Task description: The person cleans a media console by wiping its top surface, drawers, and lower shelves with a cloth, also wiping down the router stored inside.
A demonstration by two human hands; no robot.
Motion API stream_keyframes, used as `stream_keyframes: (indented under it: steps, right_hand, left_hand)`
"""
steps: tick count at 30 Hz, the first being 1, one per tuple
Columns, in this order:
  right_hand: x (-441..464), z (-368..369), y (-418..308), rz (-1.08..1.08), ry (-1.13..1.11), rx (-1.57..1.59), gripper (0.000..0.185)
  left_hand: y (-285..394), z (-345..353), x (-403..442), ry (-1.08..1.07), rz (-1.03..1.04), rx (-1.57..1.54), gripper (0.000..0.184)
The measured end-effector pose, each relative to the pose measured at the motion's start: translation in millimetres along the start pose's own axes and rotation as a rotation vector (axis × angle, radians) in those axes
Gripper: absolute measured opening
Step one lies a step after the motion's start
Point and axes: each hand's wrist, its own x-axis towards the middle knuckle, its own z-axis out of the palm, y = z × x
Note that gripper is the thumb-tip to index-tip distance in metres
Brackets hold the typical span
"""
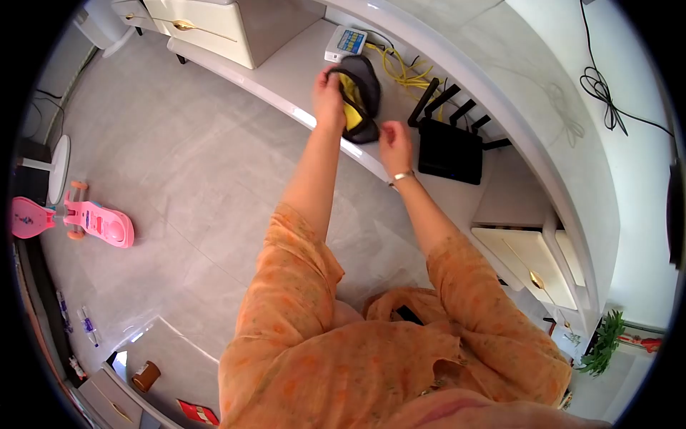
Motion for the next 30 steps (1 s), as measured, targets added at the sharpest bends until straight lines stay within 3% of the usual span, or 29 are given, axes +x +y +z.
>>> stream_keyframes:
  steps: [1, 4, 11, 14, 16, 17, 19, 21, 23, 24, 25, 27, 29, 30]
  right_hand:
    - [2, 10, -5, -0.076, -0.119, -0.121, 0.025]
    - [6, 32, -20, -0.199, -0.202, -0.355, 0.034]
    - [10, 18, -8, -0.160, -0.312, -0.437, 0.030]
    - [25, 25, -4, -0.188, -0.400, -0.444, 0.038]
    - [31, 48, -12, -0.415, -0.461, -0.421, 0.053]
    - [30, 51, -14, -0.413, -0.463, -0.419, 0.053]
    - [27, 51, -22, -0.332, -0.671, -0.539, 0.067]
    - [10, 33, -22, -0.263, -0.618, -0.583, 0.068]
    - [-10, 9, -14, -0.204, -0.567, -0.633, 0.069]
    - [-21, -5, -6, -0.208, -0.507, -0.642, 0.069]
    - [-28, -17, -2, -0.209, -0.448, -0.649, 0.069]
    - [-28, -30, 3, -0.272, -0.466, -0.631, 0.068]
    - [-17, -32, 4, -0.338, -0.483, -0.610, 0.067]
    - [-8, -27, 4, -0.311, -0.507, -0.501, 0.063]
  left_hand:
    - [12, -1, 3, 0.032, 0.045, -0.057, 0.021]
    - [33, -9, 8, 0.042, 0.140, -0.080, 0.023]
    - [35, -22, 7, 0.147, 0.190, 0.049, 0.024]
    - [38, -18, 11, 0.150, 0.245, -0.020, 0.024]
    - [41, -12, 12, 0.148, 0.264, 0.009, 0.025]
    - [41, -10, 11, 0.145, 0.283, 0.038, 0.026]
    - [38, -10, 8, 0.120, 0.294, 0.083, 0.025]
    - [28, -12, 10, 0.095, 0.305, 0.123, 0.025]
    - [-3, -23, 19, 0.012, 0.427, 0.292, 0.026]
    - [-12, -25, 16, -0.045, 0.551, 0.540, 0.029]
    - [-18, -22, 8, -0.175, 0.563, 0.713, 0.033]
    - [-29, -25, -1, -0.637, 0.262, 1.124, 0.040]
    - [-23, -16, -16, -0.829, 0.453, 1.608, 0.044]
    - [-28, -15, -12, -0.826, 0.453, 1.607, 0.044]
